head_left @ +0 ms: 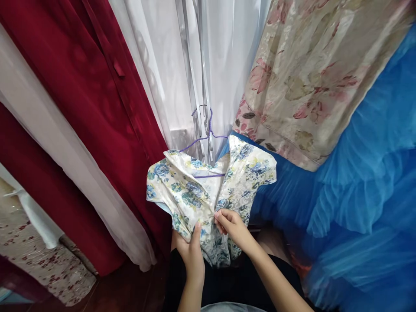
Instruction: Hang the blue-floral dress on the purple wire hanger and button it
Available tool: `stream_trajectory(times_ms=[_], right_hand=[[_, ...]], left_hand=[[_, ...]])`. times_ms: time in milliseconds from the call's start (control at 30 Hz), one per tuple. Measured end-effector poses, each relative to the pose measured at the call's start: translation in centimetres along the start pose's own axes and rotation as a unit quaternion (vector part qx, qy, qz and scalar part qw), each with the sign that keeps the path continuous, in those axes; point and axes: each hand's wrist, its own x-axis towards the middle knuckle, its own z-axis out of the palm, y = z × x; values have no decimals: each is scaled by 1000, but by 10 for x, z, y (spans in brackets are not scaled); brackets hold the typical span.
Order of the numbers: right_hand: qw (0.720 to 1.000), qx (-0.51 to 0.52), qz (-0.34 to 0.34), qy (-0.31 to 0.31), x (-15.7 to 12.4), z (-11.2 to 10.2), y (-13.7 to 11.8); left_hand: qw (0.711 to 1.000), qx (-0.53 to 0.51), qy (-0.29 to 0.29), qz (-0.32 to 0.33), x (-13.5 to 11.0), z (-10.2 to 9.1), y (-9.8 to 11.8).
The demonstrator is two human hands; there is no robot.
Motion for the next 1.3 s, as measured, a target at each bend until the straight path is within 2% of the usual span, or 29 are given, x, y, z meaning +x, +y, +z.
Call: stream_trajectory(times_ms=[67, 100, 167, 267, 367, 467, 567, 700, 800, 900, 1033, 1100, 1167, 1200, 1300], right_hand=[[998, 53, 40, 9, -2, 2, 5], [996, 67, 52, 9, -4, 3, 8], [995, 79, 56, 3, -11, 4, 13], [996, 75, 51, -13, -20, -1, 12], [997, 44, 59, -21, -21, -15, 1], [997, 38, 60, 14, -10, -34, -22], [997, 65, 26, 35, 17, -45, -56], [992, 119, -19, 34, 59, -42, -109], [985, 157, -42, 50, 81, -38, -139], [975, 203, -63, 70, 92, -39, -155], [970, 197, -111, 88, 89, -44, -159], [974, 168, -130, 80, 84, -46, -156], [978, 132, -144, 72, 77, -46, -152], [980, 112, -148, 70, 74, -46, -151], [983, 54, -165, 65, 65, -46, -151]], left_hand=[[992, 61, 66, 84, -1, -3, -12], [985, 96, 71, 122, -3, -5, -19], [978, 137, 6, 157, -8, -4, -30], [979, 107, -140, 104, -16, 8, -39], [972, 105, -196, 73, -21, 22, -36], [957, 139, -231, 107, -20, 26, -29], [943, 170, -247, 141, -18, 21, -26], [929, 202, -256, 174, -10, 12, -28], [921, 217, -260, 193, -3, 10, -28], [905, 231, -303, 188, -4, 9, -32], [884, 251, -351, 180, -6, 10, -38], [871, 252, -379, 188, 3, 15, -29], [867, 231, -391, 207, 21, 25, -7], [874, 213, -375, 226, 34, 32, 9], [898, 160, -272, 307, 76, 58, 68]])
